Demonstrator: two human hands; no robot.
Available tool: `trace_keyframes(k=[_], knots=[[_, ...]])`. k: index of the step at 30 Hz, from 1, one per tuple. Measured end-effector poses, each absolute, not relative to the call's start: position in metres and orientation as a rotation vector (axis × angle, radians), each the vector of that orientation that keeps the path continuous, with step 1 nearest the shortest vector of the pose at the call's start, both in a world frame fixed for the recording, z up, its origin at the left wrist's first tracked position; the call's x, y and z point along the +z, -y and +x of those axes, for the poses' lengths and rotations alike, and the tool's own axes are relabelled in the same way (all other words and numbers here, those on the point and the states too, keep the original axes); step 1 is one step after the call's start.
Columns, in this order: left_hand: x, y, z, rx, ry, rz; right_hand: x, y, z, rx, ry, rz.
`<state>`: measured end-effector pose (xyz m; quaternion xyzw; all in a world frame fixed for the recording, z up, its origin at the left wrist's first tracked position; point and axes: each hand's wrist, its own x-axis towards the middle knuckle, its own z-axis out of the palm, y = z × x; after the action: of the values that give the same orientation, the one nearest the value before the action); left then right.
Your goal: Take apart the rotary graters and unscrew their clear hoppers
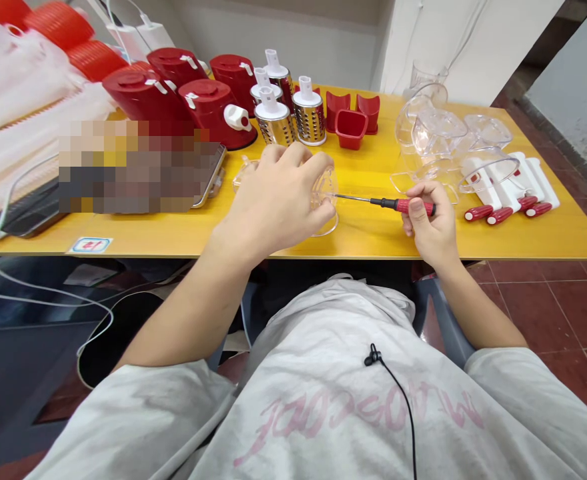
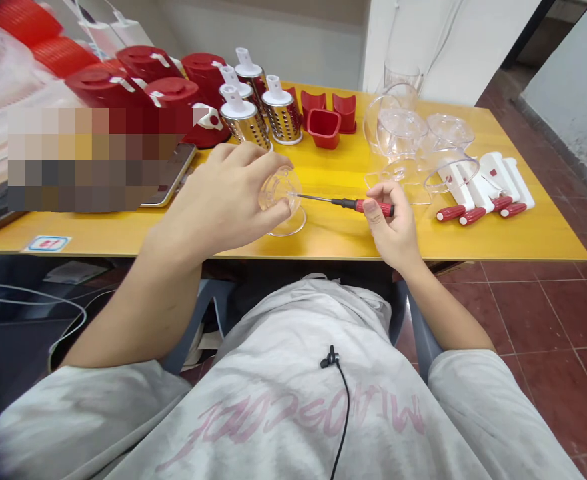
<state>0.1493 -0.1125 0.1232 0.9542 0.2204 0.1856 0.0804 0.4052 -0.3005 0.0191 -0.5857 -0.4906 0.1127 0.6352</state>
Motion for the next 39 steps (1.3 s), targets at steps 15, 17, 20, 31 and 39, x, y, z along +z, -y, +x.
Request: trace_keyframes(k=[15,17,20,31,39], knots=[[0.123,0.112,0.149,0.520,-0.671,2.810,0.018,0.298,0.400,0.287,1.103,-1.254],[0.121,0.112,0.149,0.537,-0.671,2.820,0.017,0.298,0.401,0.250,1.118,-1.219],[0.120,0.112,0.150,0.571,-0.681,2.843,0.017,0.299,0.404,0.228,1.153,-1.197],[0.126,0.113,0.149,0.495,-0.696,2.846,0.019,0.295,0.393,0.179,1.091,-1.204],[0.124,0.105,0.146,0.520,-0.629,2.816,0.017,0.297,0.398,0.150,1.115,-1.228]])
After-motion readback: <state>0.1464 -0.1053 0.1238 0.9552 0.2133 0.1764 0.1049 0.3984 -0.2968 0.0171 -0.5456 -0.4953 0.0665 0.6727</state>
